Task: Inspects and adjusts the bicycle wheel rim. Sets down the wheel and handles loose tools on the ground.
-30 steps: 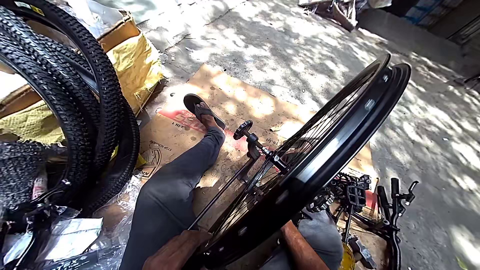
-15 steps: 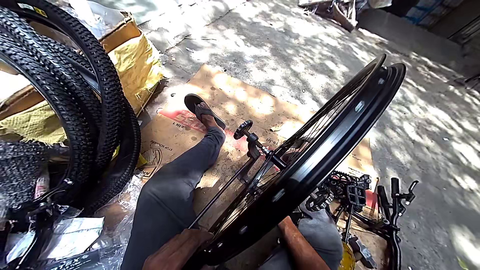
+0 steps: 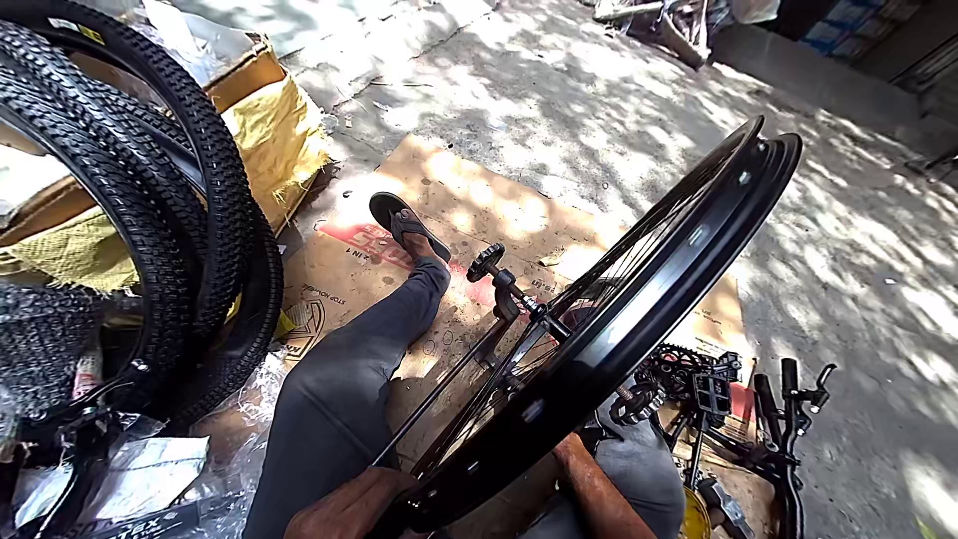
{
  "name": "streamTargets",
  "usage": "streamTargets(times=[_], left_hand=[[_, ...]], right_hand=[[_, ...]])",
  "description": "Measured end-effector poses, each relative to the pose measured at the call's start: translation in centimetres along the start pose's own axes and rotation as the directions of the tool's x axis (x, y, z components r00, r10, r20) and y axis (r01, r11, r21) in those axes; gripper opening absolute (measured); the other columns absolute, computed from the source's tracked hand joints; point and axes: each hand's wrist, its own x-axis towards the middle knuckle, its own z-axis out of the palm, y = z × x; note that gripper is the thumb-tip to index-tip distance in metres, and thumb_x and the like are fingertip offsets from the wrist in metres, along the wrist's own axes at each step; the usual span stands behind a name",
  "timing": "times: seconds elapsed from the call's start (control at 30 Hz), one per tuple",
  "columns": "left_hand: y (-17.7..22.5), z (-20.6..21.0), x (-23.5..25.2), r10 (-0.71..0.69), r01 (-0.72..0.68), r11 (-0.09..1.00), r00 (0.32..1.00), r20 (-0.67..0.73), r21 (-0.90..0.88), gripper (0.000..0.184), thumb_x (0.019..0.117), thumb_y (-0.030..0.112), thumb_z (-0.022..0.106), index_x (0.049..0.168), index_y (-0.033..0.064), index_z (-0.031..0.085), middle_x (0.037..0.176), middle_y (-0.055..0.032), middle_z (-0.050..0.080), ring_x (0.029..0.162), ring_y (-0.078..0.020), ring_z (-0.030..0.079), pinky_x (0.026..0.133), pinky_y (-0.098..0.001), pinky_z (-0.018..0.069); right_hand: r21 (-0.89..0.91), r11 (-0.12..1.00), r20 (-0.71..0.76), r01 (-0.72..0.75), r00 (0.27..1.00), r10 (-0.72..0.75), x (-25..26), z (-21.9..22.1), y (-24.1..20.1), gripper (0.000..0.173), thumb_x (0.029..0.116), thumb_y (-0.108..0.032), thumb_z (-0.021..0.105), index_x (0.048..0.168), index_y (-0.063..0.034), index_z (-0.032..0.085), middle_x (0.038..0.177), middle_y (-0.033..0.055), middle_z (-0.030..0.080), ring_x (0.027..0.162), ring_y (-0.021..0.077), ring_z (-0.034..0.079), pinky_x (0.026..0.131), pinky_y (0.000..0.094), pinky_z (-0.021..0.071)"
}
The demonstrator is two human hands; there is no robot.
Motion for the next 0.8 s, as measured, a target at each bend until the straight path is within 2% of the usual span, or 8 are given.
streamTargets(times=[0.27,0.4,0.47,0.57,0.63,0.7,0.77,0.8], left_hand=[[-0.4,0.6,-0.1,-0.040,0.037,0.998,0.995,0.087,0.045,0.035,0.0948,0.040,0.070,0.103,0.0068,0.075,0.095,-0.0114,0.076,0.082,-0.0223,0.074,0.067,-0.0414,0.0599],[-1.1,1.6,-0.1,-0.060,0.044,0.995,0.983,0.175,0.093,0.034,0.0960,0.039,0.067,0.102,0.0068,0.075,0.092,-0.0111,0.076,0.078,-0.0251,0.074,0.063,-0.0458,0.0592],[-0.6,0.9,0.0,-0.023,0.006,0.992,0.991,0.134,0.123,0.033,0.0955,0.039,0.067,0.100,0.0077,0.074,0.087,-0.0108,0.075,0.074,-0.0244,0.073,0.060,-0.0440,0.0578],[2.3,-2.9,0.6,0.091,-0.099,0.993,0.988,-0.122,-0.059,0.032,0.0979,0.034,0.069,0.113,0.0054,0.072,0.094,-0.0129,0.076,0.086,-0.0214,0.074,0.076,-0.0394,0.0596],[3.6,-5.4,1.2,0.154,-0.244,0.932,0.936,-0.316,-0.270,0.035,0.1001,0.029,0.065,0.131,0.0116,0.062,0.117,-0.0068,0.074,0.113,-0.0180,0.070,0.099,-0.0398,0.0580],[4.2,-6.9,2.2,0.195,-0.315,0.894,0.914,-0.355,-0.318,0.054,0.0925,0.033,0.071,0.142,0.0189,0.054,0.136,-0.0038,0.066,0.130,-0.0205,0.060,0.109,-0.0437,0.0503],[3.3,-5.9,2.0,0.189,-0.277,0.917,0.936,-0.297,-0.288,0.059,0.0860,0.037,0.080,0.137,0.0169,0.058,0.136,-0.0072,0.065,0.130,-0.0211,0.059,0.108,-0.0438,0.0505],[2.7,-5.0,1.7,0.173,-0.242,0.932,0.951,-0.256,-0.270,0.059,0.0845,0.036,0.083,0.134,0.0131,0.061,0.132,-0.0111,0.066,0.127,-0.0218,0.061,0.107,-0.0431,0.0516]], right_hand=[[0.042,0.999,0.007,-0.009,1.000,0.009,-1.8,-1.1,-1.1,0.043,0.1050,-0.012,0.052,0.145,0.0029,0.052,0.148,0.0241,0.053,0.142,0.0376,0.045,0.119,0.0488,0.0304],[0.015,0.990,-0.102,0.143,0.985,-0.140,4.6,3.4,4.0,0.046,0.1023,-0.024,0.056,0.144,-0.0052,0.055,0.141,0.0225,0.058,0.133,0.0384,0.053,0.112,0.0545,0.0384],[-0.004,0.997,-0.013,0.072,0.997,-0.072,5.6,3.5,4.1,0.050,0.1032,-0.026,0.055,0.149,-0.0077,0.049,0.149,0.0202,0.052,0.140,0.0356,0.047,0.116,0.0522,0.0340],[0.044,0.994,-0.100,0.096,0.991,-0.091,5.8,4.1,4.6,0.050,0.1011,-0.021,0.058,0.148,-0.0047,0.051,0.147,0.0237,0.053,0.137,0.0402,0.049,0.114,0.0551,0.0364],[-0.010,0.995,-0.132,0.104,0.986,-0.104,5.1,4.2,4.2,0.051,0.1028,-0.021,0.055,0.151,-0.0049,0.048,0.152,0.0212,0.050,0.139,0.0386,0.048,0.115,0.0536,0.0365],[-0.077,0.996,0.011,-0.037,0.999,0.038,3.4,2.5,1.9,0.055,0.1072,-0.019,0.050,0.159,-0.0093,0.035,0.163,0.0150,0.037,0.150,0.0331,0.035,0.121,0.0498,0.0278],[-0.011,0.997,-0.099,0.071,0.992,-0.072,4.9,3.6,3.5,0.051,0.1023,-0.020,0.056,0.150,-0.0037,0.048,0.152,0.0226,0.049,0.141,0.0385,0.046,0.116,0.0534,0.0342],[0.008,0.996,-0.082,0.090,0.993,-0.089,5.1,3.3,3.6,0.049,0.1029,-0.021,0.056,0.149,-0.0036,0.050,0.150,0.0226,0.051,0.141,0.0385,0.046,0.117,0.0533,0.0337]])
